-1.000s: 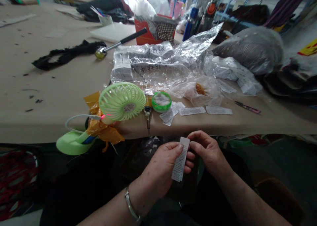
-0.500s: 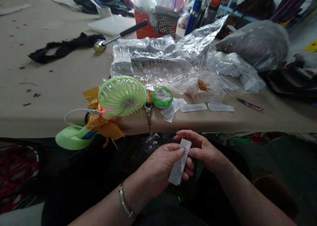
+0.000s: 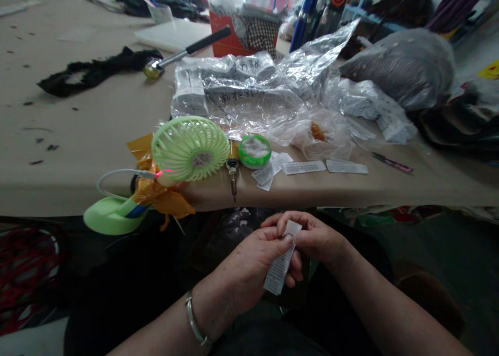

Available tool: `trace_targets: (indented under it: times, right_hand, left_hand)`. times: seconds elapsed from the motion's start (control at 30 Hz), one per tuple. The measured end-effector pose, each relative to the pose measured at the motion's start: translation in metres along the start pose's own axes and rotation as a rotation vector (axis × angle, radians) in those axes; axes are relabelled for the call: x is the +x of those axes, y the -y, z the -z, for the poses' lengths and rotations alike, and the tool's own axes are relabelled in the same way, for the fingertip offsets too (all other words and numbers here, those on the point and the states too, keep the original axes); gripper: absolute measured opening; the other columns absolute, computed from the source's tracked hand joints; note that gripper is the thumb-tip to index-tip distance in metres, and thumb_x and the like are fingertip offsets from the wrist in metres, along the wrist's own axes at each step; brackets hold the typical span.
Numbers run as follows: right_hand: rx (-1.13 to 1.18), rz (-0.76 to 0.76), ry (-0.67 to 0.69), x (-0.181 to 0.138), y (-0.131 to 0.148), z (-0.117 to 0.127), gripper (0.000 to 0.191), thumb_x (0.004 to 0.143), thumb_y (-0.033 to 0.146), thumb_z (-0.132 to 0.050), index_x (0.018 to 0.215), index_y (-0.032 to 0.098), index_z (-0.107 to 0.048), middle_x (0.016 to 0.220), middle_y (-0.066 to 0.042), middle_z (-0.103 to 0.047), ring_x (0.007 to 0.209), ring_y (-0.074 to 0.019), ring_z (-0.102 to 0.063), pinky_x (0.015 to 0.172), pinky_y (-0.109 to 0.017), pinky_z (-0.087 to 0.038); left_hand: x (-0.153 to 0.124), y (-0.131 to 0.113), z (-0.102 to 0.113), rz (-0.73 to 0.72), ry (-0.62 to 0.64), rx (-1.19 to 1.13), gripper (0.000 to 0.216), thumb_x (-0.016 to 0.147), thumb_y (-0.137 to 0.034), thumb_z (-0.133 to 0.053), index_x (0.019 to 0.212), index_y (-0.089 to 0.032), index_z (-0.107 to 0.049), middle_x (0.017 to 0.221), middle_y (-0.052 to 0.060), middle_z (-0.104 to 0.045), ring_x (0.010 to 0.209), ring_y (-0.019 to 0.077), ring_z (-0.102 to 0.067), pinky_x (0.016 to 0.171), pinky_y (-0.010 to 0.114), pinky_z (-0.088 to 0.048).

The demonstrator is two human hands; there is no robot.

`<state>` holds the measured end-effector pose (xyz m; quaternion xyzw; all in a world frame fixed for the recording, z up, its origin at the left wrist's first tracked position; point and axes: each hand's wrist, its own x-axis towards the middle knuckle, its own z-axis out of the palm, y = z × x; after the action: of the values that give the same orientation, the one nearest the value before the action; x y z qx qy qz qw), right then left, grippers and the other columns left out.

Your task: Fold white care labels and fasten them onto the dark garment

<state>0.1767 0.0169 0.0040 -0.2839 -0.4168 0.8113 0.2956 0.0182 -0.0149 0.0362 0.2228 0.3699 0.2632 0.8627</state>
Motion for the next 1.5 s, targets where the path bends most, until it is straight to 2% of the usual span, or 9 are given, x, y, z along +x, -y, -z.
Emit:
trace_targets:
  times: [0.13, 0.3, 0.5, 0.73, 0.9, 1.0, 1.2, 1.3, 1.5]
  right_hand:
    - [-0.232, 0.047, -0.12, -0.005, 0.006, -0.008, 0.031, 0.078, 0.033, -0.067, 0.107, 0.024, -0.062, 0.111, -0.005, -0.064, 0.089, -0.0182, -0.065, 0.076, -0.03, -0.053]
    - [-0.865, 0.348, -0.371, -0.014, 0.014, -0.02, 0.036, 0.085, 0.031, -0.059, 0.12, 0.024, -0.056, 0.122, -0.007, -0.058, 0.11, -0.021, -0.057, 0.096, -0.035, -0.045]
    - [-1.236, 0.483, -0.371, -0.016, 0.01, -0.023, 0.033, 0.088, 0.027, -0.055, 0.12, 0.018, -0.055, 0.121, -0.011, -0.057, 0.115, -0.0209, -0.052, 0.097, -0.034, -0.044]
    - [-1.032, 0.408, -0.445, -0.011, 0.007, -0.026, 0.034, 0.088, 0.027, -0.055, 0.121, 0.023, -0.054, 0.118, -0.006, -0.06, 0.109, -0.0187, -0.057, 0.094, -0.031, -0.044]
    - [-0.529, 0.247, -0.477, 0.001, 0.005, -0.027, 0.014, 0.085, 0.032, -0.059, 0.095, 0.022, -0.061, 0.08, 0.002, -0.064, 0.072, -0.0099, -0.06, 0.068, -0.02, -0.048]
    - [-0.391, 0.191, -0.442, 0.01, 0.005, -0.027, 0.012, 0.081, 0.032, -0.063, 0.082, 0.02, -0.062, 0.068, 0.004, -0.061, 0.062, -0.0079, -0.055, 0.063, -0.019, -0.045]
    - [-0.375, 0.17, -0.431, 0.025, 0.009, -0.038, 0.017, 0.076, 0.033, -0.066, 0.071, 0.018, -0.059, 0.063, 0.002, -0.057, 0.056, -0.0103, -0.052, 0.053, -0.022, -0.044]
    - [-0.412, 0.175, -0.398, 0.03, 0.013, -0.048, 0.016, 0.077, 0.033, -0.063, 0.07, 0.019, -0.057, 0.062, 0.002, -0.056, 0.056, -0.0107, -0.051, 0.053, -0.022, -0.043]
    - [-0.736, 0.227, -0.38, 0.04, 0.018, -0.062, 0.013, 0.08, 0.027, -0.057, 0.072, 0.017, -0.058, 0.062, 0.004, -0.05, 0.057, -0.0089, -0.044, 0.052, -0.02, -0.037]
  left_hand:
    - [-0.001, 0.001, 0.002, -0.041, -0.004, -0.003, 0.027, 0.086, -0.035, -0.053, 0.076, -0.011, -0.061, 0.058, 0.002, -0.06, 0.043, 0.0071, -0.053, 0.043, 0.016, -0.039]
    - [-0.003, -0.001, 0.004, -0.095, -0.102, -0.026, 0.02, 0.085, -0.031, -0.055, 0.081, -0.012, -0.06, 0.06, 0.0, -0.059, 0.047, 0.0071, -0.054, 0.045, 0.016, -0.041]
    - [-0.003, -0.002, 0.003, -0.103, -0.151, -0.019, 0.017, 0.084, -0.029, -0.056, 0.083, -0.012, -0.061, 0.06, 0.001, -0.059, 0.049, 0.0076, -0.055, 0.047, 0.017, -0.044]
    - [-0.004, -0.001, 0.008, -0.143, -0.153, -0.052, 0.019, 0.084, -0.032, -0.057, 0.082, -0.013, -0.061, 0.063, 0.0, -0.059, 0.051, 0.0076, -0.055, 0.048, 0.017, -0.043]
    - [-0.008, -0.002, 0.011, -0.178, -0.19, -0.012, 0.024, 0.085, -0.036, -0.055, 0.087, -0.013, -0.061, 0.063, 0.0, -0.059, 0.049, 0.0068, -0.052, 0.048, 0.018, -0.04]
    - [-0.011, -0.002, 0.012, -0.191, -0.235, 0.02, 0.023, 0.085, -0.037, -0.054, 0.086, -0.014, -0.06, 0.062, 0.0, -0.059, 0.049, 0.0071, -0.051, 0.048, 0.018, -0.039]
    - [-0.016, -0.005, 0.015, -0.226, -0.293, 0.104, 0.023, 0.085, -0.036, -0.053, 0.08, -0.015, -0.059, 0.061, 0.0, -0.059, 0.05, 0.009, -0.05, 0.051, 0.021, -0.039]
    - [-0.019, -0.007, 0.021, -0.343, -0.324, 0.182, 0.021, 0.084, -0.031, -0.054, 0.074, -0.014, -0.062, 0.064, 0.0, -0.059, 0.059, 0.0103, -0.052, 0.059, 0.021, -0.041]
    - [-0.03, -0.011, 0.039, -0.527, -0.477, 0.31, 0.012, 0.08, -0.023, -0.059, 0.081, -0.017, -0.069, 0.079, 0.001, -0.067, 0.074, 0.0141, -0.056, 0.069, 0.023, -0.043]
